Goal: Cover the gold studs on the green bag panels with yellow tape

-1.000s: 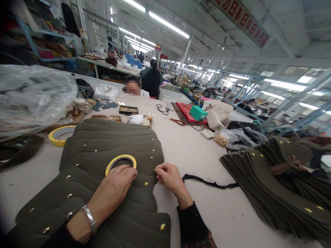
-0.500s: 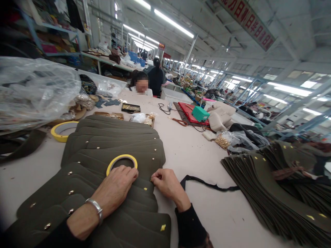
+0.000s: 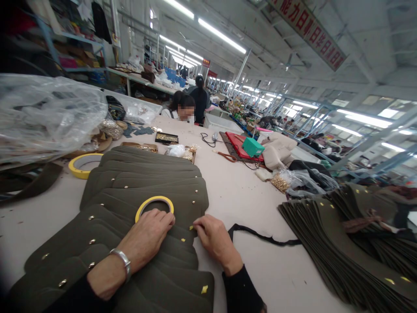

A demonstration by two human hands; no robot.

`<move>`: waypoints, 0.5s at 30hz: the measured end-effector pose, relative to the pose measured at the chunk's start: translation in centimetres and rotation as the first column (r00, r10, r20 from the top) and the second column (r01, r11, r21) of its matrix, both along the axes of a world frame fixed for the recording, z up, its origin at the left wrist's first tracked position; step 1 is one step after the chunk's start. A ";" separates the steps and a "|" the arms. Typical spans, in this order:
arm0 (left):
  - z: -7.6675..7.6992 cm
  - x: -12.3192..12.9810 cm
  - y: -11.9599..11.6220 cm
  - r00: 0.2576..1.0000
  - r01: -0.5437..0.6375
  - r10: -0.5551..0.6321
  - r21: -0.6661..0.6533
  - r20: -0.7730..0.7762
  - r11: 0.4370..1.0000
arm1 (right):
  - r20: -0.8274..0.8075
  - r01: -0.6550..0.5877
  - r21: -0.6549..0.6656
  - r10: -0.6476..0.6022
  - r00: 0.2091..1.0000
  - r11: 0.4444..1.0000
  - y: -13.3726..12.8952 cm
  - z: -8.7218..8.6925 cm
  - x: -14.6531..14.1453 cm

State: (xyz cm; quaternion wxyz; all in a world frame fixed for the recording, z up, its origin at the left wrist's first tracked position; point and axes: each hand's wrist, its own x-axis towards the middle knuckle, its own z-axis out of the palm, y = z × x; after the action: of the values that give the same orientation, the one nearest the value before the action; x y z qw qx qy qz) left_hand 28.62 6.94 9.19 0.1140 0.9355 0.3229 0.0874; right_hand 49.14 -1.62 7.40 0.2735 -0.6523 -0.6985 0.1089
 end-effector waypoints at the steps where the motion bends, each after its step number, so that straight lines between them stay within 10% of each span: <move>1: 0.0 0.0 0.0 1.000 0.001 -0.001 0.002 0.002 1.000 | 0.039 -0.044 0.006 0.044 0.998 0.999 -0.2 -0.1 0.0; 7: 0.2 -0.1 0.1 1.000 0.023 -0.023 -0.001 0.000 1.000 | 0.212 -0.095 -0.086 0.111 0.971 0.992 0.5 -0.1 -0.9; 15: 0.1 -0.4 0.0 0.984 0.023 -0.030 0.040 0.174 0.999 | 0.128 0.280 -0.236 -0.256 0.958 0.930 2.2 0.5 -2.7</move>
State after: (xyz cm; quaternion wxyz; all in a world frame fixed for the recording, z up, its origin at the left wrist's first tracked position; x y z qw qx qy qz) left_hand 28.27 6.96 9.28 0.1253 0.9304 0.2975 0.1735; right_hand 46.41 0.62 7.94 0.1673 -0.7755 -0.5953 0.1272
